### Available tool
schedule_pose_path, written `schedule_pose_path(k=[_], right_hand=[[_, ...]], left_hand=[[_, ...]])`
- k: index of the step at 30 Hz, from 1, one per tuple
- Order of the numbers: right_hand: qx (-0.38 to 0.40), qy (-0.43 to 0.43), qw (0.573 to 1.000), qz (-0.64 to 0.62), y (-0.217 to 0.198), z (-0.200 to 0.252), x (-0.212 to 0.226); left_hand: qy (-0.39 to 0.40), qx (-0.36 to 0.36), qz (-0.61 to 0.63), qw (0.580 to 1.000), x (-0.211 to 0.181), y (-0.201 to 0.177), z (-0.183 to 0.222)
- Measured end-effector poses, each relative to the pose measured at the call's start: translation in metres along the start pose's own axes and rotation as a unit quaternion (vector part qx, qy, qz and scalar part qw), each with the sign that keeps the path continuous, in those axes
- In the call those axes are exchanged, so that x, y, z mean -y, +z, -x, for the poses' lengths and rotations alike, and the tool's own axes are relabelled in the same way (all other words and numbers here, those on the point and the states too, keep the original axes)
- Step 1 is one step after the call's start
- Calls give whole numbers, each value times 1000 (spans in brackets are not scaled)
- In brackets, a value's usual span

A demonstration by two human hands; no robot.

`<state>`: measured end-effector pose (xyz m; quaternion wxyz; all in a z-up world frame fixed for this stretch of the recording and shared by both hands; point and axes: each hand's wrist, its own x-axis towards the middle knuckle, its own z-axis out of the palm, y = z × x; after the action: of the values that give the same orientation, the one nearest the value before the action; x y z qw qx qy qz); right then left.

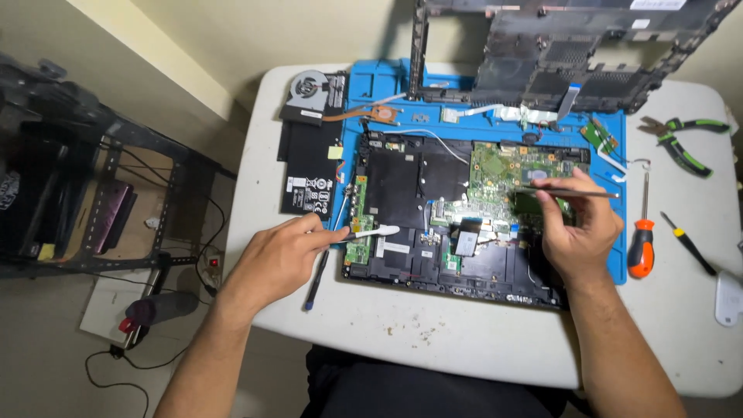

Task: Repairing and cleaning internal components of a laptop, including the motherboard and ribbon cables using various tools.

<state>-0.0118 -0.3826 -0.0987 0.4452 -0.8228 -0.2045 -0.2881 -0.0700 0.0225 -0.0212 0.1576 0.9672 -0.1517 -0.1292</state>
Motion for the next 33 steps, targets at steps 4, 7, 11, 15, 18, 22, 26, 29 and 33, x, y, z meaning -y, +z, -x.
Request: schedule_pose_path(k=[4,7,11,15,18,22,26,29,33], right_hand=[[-7,6,1000,-12,0,1,0],[-12,27,999,-16,0,3,1],[-6,10,1000,-24,1,3,0],[-9,21,999,-29,0,2,-1],[-6,16,1000,-19,1,2,-1],[-8,17,1000,-20,1,3,-2],[-19,24,999,-19,1,2,-1],[-15,25,999,-15,1,2,1],[-22,27,999,-25,2,0,1]], left_hand=[[-27,154,34,987,0,-9,15],[15,91,51,994,-1,-14,23],[8,12,2,1000,-5,2,17],[16,117,50,992,-9,4,21],[49,13,48,998,-18,8,15],[104,-33,-2,994,-24,27,6],[93,90,70,989,-23,15,7],[118,9,18,993,-29,23,5],[90,93,35,991,-33,24,3]])
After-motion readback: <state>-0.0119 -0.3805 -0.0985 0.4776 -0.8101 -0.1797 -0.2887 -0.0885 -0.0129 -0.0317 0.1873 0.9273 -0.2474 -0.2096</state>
